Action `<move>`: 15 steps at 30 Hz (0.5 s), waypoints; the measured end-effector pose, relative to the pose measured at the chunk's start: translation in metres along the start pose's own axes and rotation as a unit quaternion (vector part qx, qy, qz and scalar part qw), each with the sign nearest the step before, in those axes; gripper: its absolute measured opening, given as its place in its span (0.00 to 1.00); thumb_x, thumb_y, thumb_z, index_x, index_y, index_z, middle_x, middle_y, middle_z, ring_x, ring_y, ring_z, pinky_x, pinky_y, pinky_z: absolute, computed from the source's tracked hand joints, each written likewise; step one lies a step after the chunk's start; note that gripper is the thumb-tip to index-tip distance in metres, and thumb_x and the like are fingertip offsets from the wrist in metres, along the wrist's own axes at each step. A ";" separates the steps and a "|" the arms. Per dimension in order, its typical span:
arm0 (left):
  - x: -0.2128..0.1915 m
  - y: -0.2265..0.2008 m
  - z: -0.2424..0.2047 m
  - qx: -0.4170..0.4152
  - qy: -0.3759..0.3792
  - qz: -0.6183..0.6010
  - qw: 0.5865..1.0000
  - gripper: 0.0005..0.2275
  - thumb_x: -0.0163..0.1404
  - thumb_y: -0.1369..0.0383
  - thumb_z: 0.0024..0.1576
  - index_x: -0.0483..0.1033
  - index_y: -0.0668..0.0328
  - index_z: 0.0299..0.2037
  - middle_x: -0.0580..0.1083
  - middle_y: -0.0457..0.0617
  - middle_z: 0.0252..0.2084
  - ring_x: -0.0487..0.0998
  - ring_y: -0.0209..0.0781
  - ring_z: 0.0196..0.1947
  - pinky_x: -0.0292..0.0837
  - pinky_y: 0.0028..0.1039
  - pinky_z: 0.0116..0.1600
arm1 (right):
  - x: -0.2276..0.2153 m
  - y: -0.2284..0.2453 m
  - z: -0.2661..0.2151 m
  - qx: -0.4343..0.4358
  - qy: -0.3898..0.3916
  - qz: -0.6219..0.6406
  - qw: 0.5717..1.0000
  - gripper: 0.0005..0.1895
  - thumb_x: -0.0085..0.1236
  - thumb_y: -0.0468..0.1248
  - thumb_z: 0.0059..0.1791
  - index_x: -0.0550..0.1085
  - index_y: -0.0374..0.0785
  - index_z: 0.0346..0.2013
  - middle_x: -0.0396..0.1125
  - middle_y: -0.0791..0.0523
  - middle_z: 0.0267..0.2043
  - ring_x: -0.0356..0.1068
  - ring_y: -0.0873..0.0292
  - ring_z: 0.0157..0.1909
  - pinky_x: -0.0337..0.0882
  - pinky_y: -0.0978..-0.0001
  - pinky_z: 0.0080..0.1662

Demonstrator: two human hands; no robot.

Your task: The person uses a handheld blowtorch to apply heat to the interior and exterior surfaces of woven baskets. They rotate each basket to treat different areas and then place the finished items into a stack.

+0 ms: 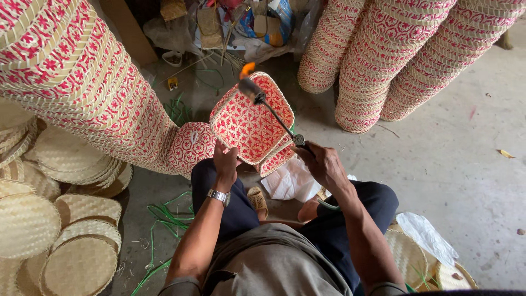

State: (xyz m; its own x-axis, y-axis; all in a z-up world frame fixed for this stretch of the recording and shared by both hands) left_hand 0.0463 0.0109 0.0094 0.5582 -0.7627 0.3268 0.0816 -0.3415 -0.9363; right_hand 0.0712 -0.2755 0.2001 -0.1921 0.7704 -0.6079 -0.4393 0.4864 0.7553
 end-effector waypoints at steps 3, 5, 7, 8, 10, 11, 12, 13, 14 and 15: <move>-0.001 -0.001 -0.001 -0.011 0.002 -0.015 1.000 0.23 0.46 0.80 0.56 0.61 0.61 0.63 0.72 0.55 0.55 0.79 0.42 0.47 0.86 0.37 0.44 | 0.001 -0.013 -0.006 0.012 -0.026 0.007 1.000 0.15 0.57 0.43 0.55 0.76 0.32 0.38 0.64 0.49 0.20 0.59 0.58 0.19 0.62 0.61 0.26; -0.007 -0.001 -0.001 -0.042 -0.026 0.002 0.999 0.22 0.47 0.78 0.57 0.61 0.61 0.63 0.70 0.55 0.55 0.79 0.42 0.48 0.86 0.36 0.44 | -0.001 -0.026 -0.009 0.042 -0.040 0.006 0.998 0.14 0.56 0.43 0.55 0.76 0.32 0.38 0.65 0.51 0.20 0.61 0.60 0.19 0.63 0.61 0.26; -0.006 -0.008 0.000 -0.031 -0.007 -0.029 0.999 0.23 0.47 0.77 0.57 0.60 0.58 0.64 0.72 0.54 0.56 0.80 0.43 0.49 0.85 0.36 0.44 | -0.002 -0.042 -0.021 0.101 -0.027 0.010 0.994 0.14 0.56 0.43 0.54 0.77 0.33 0.39 0.65 0.51 0.19 0.62 0.61 0.19 0.64 0.62 0.25; -0.006 -0.011 0.000 -0.026 0.003 -0.045 0.999 0.24 0.46 0.77 0.56 0.60 0.57 0.65 0.72 0.54 0.57 0.80 0.44 0.50 0.84 0.37 0.45 | -0.001 -0.047 -0.028 0.122 -0.013 0.001 0.992 0.14 0.56 0.44 0.54 0.77 0.33 0.39 0.66 0.51 0.19 0.62 0.61 0.19 0.64 0.62 0.26; -0.009 -0.013 0.001 -0.033 -0.004 -0.068 0.997 0.23 0.47 0.77 0.57 0.61 0.60 0.64 0.72 0.56 0.57 0.80 0.46 0.51 0.85 0.38 0.46 | 0.002 -0.057 -0.036 0.165 0.013 -0.018 0.986 0.15 0.57 0.45 0.53 0.78 0.34 0.38 0.67 0.52 0.18 0.63 0.61 0.19 0.65 0.62 0.26; -0.008 -0.014 0.001 -0.037 -0.006 -0.078 0.996 0.22 0.48 0.76 0.57 0.61 0.61 0.64 0.72 0.57 0.57 0.80 0.47 0.52 0.86 0.39 0.47 | 0.001 -0.053 -0.035 0.139 0.000 -0.025 0.990 0.15 0.57 0.45 0.53 0.78 0.33 0.37 0.66 0.51 0.19 0.62 0.59 0.19 0.64 0.62 0.26; -0.006 -0.016 0.000 -0.024 0.005 -0.070 0.997 0.22 0.47 0.76 0.58 0.62 0.62 0.63 0.72 0.56 0.57 0.80 0.46 0.53 0.86 0.38 0.47 | 0.002 -0.050 -0.032 0.113 -0.012 -0.031 0.993 0.16 0.57 0.45 0.53 0.78 0.32 0.37 0.65 0.50 0.19 0.61 0.58 0.19 0.64 0.61 0.26; -0.004 -0.017 -0.003 -0.014 0.017 -0.060 0.998 0.21 0.46 0.76 0.58 0.62 0.62 0.63 0.72 0.55 0.57 0.79 0.45 0.53 0.86 0.37 0.47 | 0.003 -0.045 -0.030 0.091 -0.025 -0.037 0.995 0.16 0.58 0.45 0.53 0.78 0.32 0.37 0.64 0.49 0.19 0.60 0.57 0.19 0.63 0.61 0.26; 0.000 -0.017 -0.006 -0.004 0.029 -0.051 0.998 0.21 0.46 0.76 0.58 0.63 0.63 0.63 0.72 0.54 0.58 0.79 0.44 0.53 0.86 0.37 0.47 | 0.007 -0.047 -0.028 0.103 -0.020 -0.007 0.995 0.16 0.57 0.45 0.54 0.77 0.32 0.37 0.64 0.49 0.19 0.61 0.58 0.19 0.64 0.61 0.26; 0.004 -0.019 -0.006 0.004 0.034 -0.064 0.997 0.20 0.46 0.76 0.58 0.63 0.64 0.63 0.72 0.54 0.57 0.79 0.44 0.52 0.86 0.37 0.47 | 0.009 -0.047 -0.019 0.109 -0.016 0.023 0.994 0.17 0.56 0.45 0.54 0.77 0.32 0.36 0.65 0.49 0.20 0.61 0.58 0.20 0.64 0.61 0.26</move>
State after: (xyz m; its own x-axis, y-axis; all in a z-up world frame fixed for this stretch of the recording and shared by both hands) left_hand 0.0417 0.0111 0.0295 0.4845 -0.7490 0.4520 0.1562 -0.4343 -0.8871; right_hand 0.0736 -0.2992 0.1544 -0.1780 0.8051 -0.5659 -0.2291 0.5253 0.8195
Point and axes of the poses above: each hand's wrist, its own z-axis towards the middle knuckle, its own x-axis out of the palm, y = z × x, the point moved 8 cm from there along z, towards the middle knuckle
